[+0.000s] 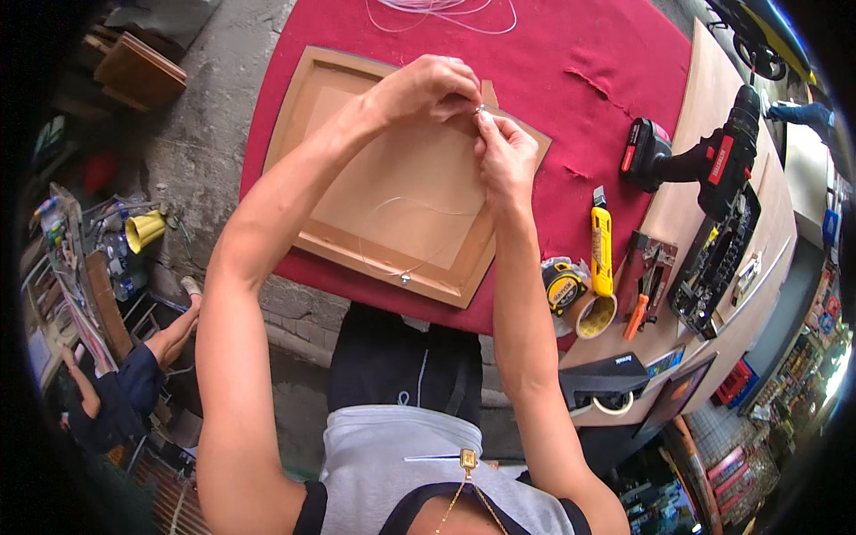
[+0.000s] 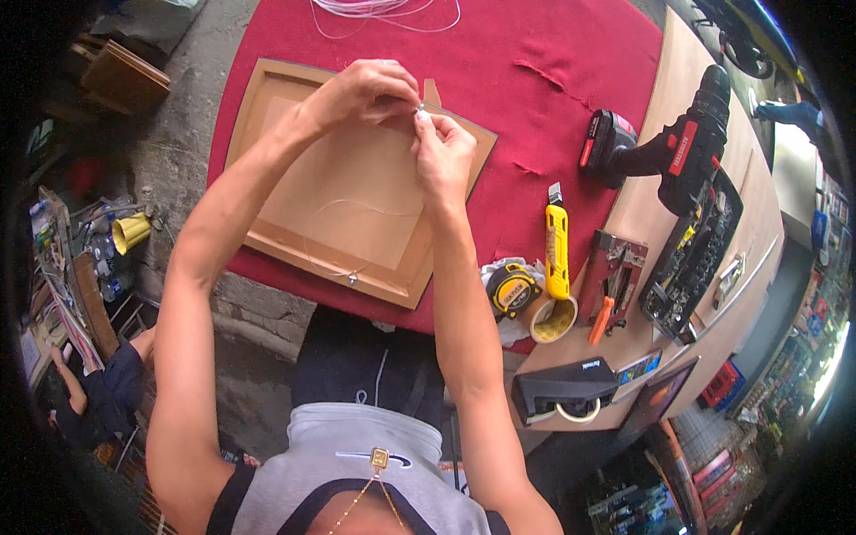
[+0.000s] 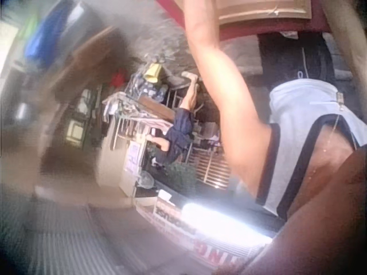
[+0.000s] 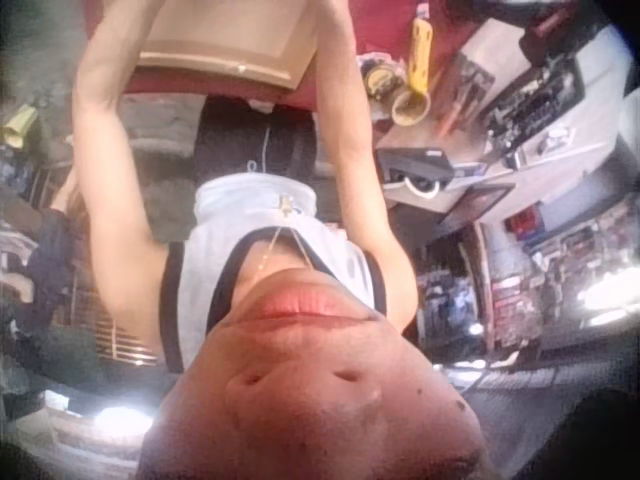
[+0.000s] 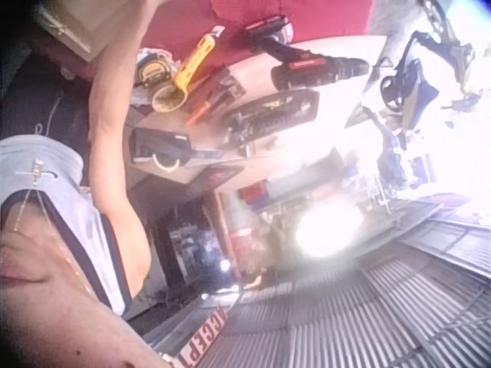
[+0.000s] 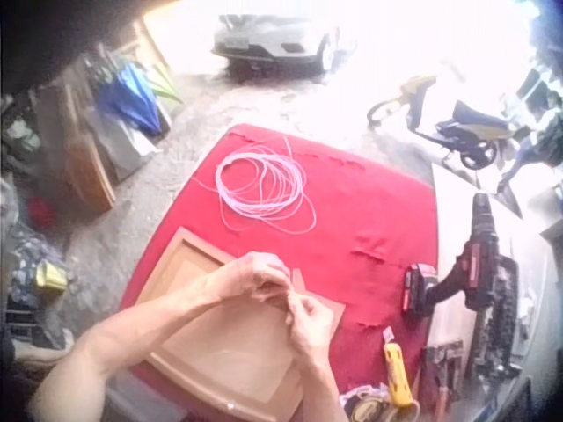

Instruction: The person assembles a wooden picture frame by applying tape to the corners, measuring and marking the back, drilling holes, and attaching hanging hardware with a cord. They use a utility knife, tape measure, drill, and screwdriver to complete the assembly.

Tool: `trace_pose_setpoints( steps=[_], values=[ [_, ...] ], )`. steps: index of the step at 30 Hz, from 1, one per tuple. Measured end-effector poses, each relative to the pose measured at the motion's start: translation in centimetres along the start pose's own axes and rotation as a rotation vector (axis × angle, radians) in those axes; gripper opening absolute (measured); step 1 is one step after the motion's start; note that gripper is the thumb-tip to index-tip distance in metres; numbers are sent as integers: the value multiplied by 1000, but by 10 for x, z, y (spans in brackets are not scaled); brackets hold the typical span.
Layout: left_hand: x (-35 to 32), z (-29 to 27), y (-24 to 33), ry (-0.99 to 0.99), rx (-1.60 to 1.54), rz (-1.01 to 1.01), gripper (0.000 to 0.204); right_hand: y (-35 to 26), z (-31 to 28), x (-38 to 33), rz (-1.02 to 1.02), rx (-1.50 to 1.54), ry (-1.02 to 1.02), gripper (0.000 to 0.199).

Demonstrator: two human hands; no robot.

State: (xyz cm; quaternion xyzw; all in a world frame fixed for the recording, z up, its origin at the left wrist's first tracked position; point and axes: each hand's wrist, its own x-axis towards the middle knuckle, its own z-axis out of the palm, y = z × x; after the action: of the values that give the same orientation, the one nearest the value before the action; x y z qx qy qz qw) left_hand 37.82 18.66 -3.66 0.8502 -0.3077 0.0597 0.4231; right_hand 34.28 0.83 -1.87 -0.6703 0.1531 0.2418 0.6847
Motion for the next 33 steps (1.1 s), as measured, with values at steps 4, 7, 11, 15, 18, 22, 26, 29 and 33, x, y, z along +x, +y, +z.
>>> trace_pose_setpoints(
  steps=[4,7,11,15,18,22,26,29,33],
  values=[
    [-10,-5,29,282,394,-90,8,5,-8,0,-11,42,-81,20],
    [-32,-10,60,572,149,-518,4,6,-24,-27,48,125,-173,25],
    [-69,1,113,862,-312,-837,9,21,-44,-62,104,244,-226,32],
    [-87,52,172,896,-823,-844,10,38,-46,-78,118,421,-251,36],
    [-90,83,195,831,-1011,-964,9,44,-38,-82,133,580,-245,35],
    [-90,91,205,747,-978,-1057,6,50,-29,-86,168,708,-223,34],
    [-90,75,200,655,-1078,-983,6,51,-15,-92,175,768,-280,33],
    [-98,69,190,604,-1142,-950,6,53,-4,-98,171,781,-240,33],
    [-108,59,184,598,-1160,-985,6,57,2,-118,90,624,-36,27]
  ],
)
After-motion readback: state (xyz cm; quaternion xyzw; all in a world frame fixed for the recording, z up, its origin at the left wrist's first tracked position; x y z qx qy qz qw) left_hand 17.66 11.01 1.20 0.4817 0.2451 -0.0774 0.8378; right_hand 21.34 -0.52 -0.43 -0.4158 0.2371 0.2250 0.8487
